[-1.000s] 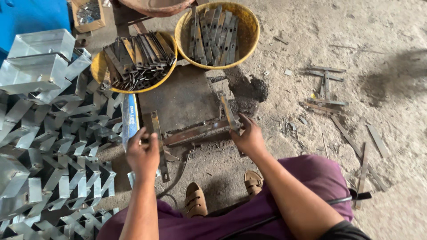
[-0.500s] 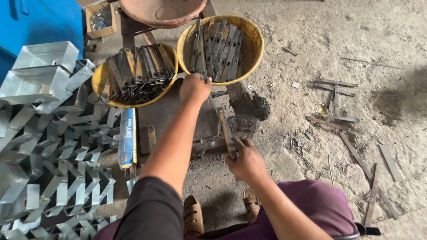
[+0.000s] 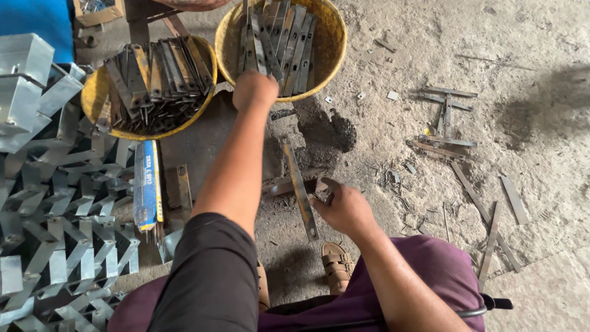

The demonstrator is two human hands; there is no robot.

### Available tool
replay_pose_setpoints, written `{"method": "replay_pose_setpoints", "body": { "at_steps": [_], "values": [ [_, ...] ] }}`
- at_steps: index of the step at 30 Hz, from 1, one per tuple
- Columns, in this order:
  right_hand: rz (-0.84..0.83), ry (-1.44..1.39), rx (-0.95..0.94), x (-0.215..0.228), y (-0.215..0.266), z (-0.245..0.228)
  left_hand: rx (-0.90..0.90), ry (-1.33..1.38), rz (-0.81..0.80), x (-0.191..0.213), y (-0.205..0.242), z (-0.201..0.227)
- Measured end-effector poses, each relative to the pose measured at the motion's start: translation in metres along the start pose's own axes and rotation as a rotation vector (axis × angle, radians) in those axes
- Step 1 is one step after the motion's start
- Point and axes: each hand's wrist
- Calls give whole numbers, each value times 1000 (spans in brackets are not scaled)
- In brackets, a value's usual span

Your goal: The person welds metal strips together using an arc welder, picking up metal pieces from yellow baskets and positioning them on a work surface before applying the welding tool.

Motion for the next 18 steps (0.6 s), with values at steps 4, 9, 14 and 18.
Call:
{"method": "replay_pose_setpoints", "body": {
  "at_steps": [4,9,14,18],
  "values": [
    [82,-78,102,-3,-3,7,332,1303,-77,29,18,-18],
    [44,6,70,0,11,7,67,1738,14,100,166,-31],
    [-65,259,-39,-2,38,-8,-46,1814,3,164,265,-24],
    [-62,403,-25,-20,55,-12,16,1837,97,183,301,-45]
  ]
}}
Point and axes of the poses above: each hand's wrist, its own y-axis away from the middle knuckle, its own x-axis out of the back of the hand, z = x × y, and after that the axes turned 11 degrees about -x, right-handed
